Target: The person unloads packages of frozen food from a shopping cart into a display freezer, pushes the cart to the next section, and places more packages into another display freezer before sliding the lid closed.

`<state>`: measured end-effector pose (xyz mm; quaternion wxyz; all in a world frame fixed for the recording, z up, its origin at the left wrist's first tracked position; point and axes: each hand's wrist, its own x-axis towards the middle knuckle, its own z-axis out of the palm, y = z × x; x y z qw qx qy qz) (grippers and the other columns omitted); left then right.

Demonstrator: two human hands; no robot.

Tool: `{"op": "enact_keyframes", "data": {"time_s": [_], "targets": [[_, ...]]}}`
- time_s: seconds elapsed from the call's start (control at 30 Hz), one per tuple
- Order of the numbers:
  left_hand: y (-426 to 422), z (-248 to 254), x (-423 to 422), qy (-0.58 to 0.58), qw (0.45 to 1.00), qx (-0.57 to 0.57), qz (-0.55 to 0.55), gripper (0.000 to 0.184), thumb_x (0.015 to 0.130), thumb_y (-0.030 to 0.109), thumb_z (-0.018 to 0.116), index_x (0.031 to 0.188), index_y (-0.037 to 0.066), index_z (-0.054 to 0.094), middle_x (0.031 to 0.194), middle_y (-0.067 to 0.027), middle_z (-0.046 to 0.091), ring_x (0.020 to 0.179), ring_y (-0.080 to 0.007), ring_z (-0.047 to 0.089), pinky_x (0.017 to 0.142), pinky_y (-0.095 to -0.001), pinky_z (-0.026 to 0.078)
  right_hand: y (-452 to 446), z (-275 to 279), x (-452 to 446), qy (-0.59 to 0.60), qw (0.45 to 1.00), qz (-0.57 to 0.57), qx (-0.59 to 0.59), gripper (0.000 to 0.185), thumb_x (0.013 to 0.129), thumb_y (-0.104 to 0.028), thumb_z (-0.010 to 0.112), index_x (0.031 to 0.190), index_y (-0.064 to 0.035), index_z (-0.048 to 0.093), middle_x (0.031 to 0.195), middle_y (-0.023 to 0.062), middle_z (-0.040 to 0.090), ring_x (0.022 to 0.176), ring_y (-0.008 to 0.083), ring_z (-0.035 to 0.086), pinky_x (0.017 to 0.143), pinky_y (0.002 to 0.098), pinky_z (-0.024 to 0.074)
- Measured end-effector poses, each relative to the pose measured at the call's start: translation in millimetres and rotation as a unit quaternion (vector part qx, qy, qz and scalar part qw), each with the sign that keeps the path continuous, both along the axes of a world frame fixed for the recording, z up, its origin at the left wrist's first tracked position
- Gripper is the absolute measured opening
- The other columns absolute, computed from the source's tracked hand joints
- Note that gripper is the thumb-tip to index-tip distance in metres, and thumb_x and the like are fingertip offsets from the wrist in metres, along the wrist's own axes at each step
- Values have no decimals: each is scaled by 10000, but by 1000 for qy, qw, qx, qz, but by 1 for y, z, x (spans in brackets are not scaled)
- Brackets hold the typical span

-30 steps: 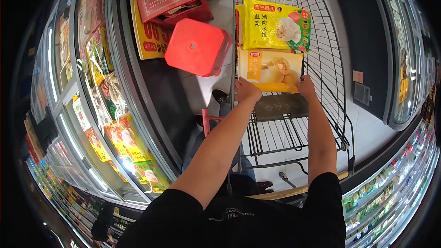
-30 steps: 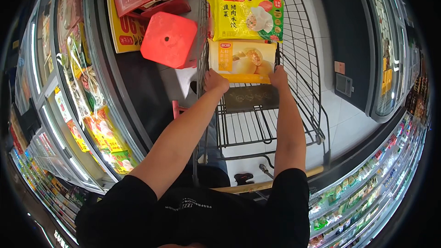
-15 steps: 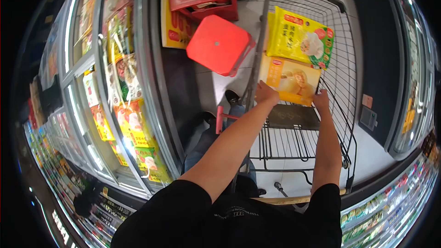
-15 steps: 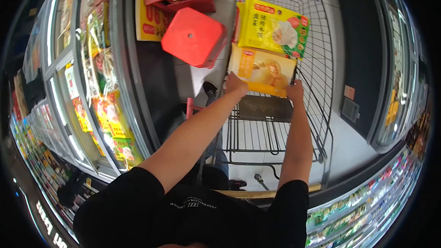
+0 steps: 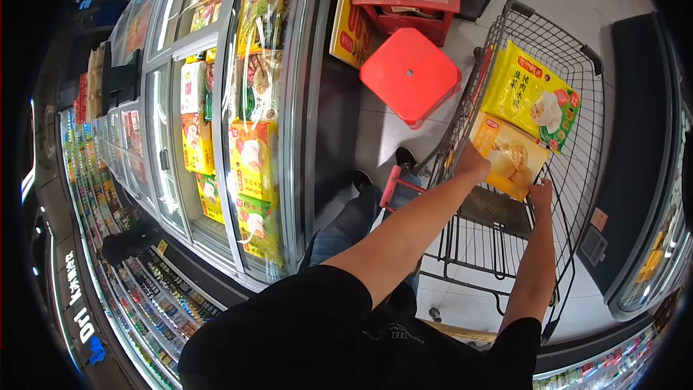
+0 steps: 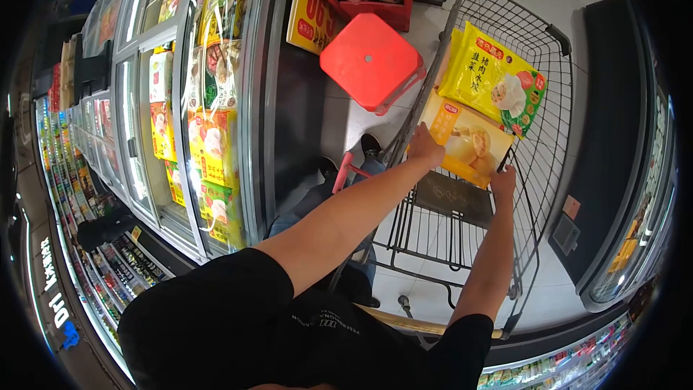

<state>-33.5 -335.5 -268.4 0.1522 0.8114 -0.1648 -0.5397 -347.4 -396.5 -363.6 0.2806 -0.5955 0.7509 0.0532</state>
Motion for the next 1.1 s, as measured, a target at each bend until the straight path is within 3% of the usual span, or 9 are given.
{"op": "enact_keyframes", "data": {"time_s": [0.17,0.33,0.47,0.6,0.73,0.9,1.1], "targets": [[-35,34,24,31,994,-92,-41,967,817,168,703,1574,6,125,1619,-228,228,1484,-378,274,1197,-419,303,-12,10,7,-45,997,-52,38,676,804,-222,783,1344,44,475,1138,245,651,1036,347,664,926,417,518],[-72,5,31,-13,981,-188,-51,1027,833,171,712,1581,-7,31,1623,-259,185,1495,-379,253,1206,-422,284,-28,-1,11,-81,992,-79,-58,725,842,-271,774,1394,40,423,1302,299,591,1196,378,615,1000,427,486],[-83,18,42,48,982,-177,-44,1031,836,181,714,1580,-16,27,1608,-270,222,1483,-383,282,1204,-414,289,-42,13,33,-83,985,-119,-98,788,846,-300,768,1447,25,376,1373,310,539,1262,392,568,1047,437,448],[-82,-2,34,40,980,-174,-92,1025,828,203,725,1579,-25,66,1586,-274,284,1465,-382,322,1199,-412,298,-56,18,42,-53,980,-101,-162,852,840,-334,771,1491,7,340,1426,306,492,1322,399,512,1091,443,406],[-84,-11,30,54,978,-163,-123,1026,807,244,745,1577,-20,122,1607,-234,271,1467,-356,324,1195,-412,307,-71,34,57,-99,980,-132,-114,916,829,-357,778,1531,-14,300,1478,277,449,1379,387,451,1112,435,384],[-83,1,33,72,992,-68,-80,1043,793,247,738,1591,20,104,1657,-148,192,1478,-332,303,1186,-445,322,-69,33,64,-155,968,-189,-54,1028,836,-388,788,1562,30,193,1508,332,361,1380,375,431,1102,419,395],[-80,-2,27,47,992,-70,-90,1069,769,217,728,1593,40,70,1643,-140,219,1472,-329,314,1164,-491,342,-63,31,60,-183,964,-182,-60,1041,850,-431,779,1557,46,183,1515,330,356,1391,373,421,1101,421,396]]}}
